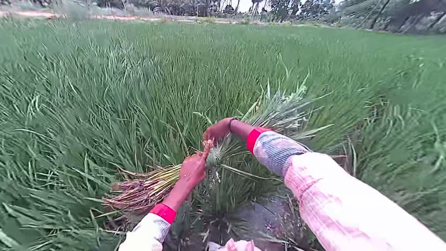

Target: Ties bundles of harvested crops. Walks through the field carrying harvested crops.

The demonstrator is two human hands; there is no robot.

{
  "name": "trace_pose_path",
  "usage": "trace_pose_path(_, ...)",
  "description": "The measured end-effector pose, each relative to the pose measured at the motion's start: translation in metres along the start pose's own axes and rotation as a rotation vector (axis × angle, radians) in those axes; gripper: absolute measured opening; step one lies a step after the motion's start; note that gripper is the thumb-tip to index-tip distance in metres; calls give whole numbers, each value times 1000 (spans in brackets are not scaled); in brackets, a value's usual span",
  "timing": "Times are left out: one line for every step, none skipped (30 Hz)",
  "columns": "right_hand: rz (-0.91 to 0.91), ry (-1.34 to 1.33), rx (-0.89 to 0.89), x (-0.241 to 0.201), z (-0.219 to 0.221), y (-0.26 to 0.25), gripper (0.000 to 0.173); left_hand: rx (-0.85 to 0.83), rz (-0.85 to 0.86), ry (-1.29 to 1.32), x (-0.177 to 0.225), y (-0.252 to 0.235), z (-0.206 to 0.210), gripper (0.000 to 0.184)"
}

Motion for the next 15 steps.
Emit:
trace_pose_path(-13,11,6,3,0,-1,20,-6,22,-8,3,-2,1,93)
trace_pose_path(-21,20,4,5,-1,-3,18,-10,50,-13,5,-5,2,91)
trace_pose_path(-29,28,-3,8,0,-6,15,-12,80,-19,6,-8,5,89)
trace_pose_path(-29,37,-9,8,1,-8,16,-10,108,-14,6,-9,7,86)
trace_pose_path(-9,49,-32,8,2,-10,18,-20,128,-6,8,-10,8,85)
trace_pose_path(11,67,-45,8,4,-12,19,-25,141,4,9,-13,9,83)
trace_pose_path(25,90,-50,8,5,-14,21,-34,141,5,9,-15,11,81)
trace_pose_path(43,102,-39,8,6,-14,23,-40,130,10,9,-18,12,79)
trace_pose_path(56,93,6,6,4,-14,25,-36,111,22,7,-22,11,77)
trace_pose_path(55,99,93,3,-1,-12,24,-22,84,43,4,-25,9,74)
trace_pose_path(40,132,234,-3,-8,-8,24,-13,45,74,1,-29,5,72)
trace_pose_path(-7,174,422,-11,-17,0,22,-2,4,116,-4,-33,-1,72)
trace_pose_path(-94,163,645,-26,-25,16,18,38,-24,172,-11,-38,-8,74)
trace_pose_path(-188,97,853,-44,-30,39,16,98,-39,236,-19,-43,-15,74)
trace_pose_path(-269,12,1024,-59,-29,65,15,161,-44,301,-28,-49,-20,73)
Point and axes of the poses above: each hand's wrist, its own y-axis away from the middle knuckle, its own z-axis out of the palm, x = y × z, the point moved 4 cm from there along -y, towards the middle knuckle, and after that the axes turned 9 degrees about x, right-handed, at the moved point
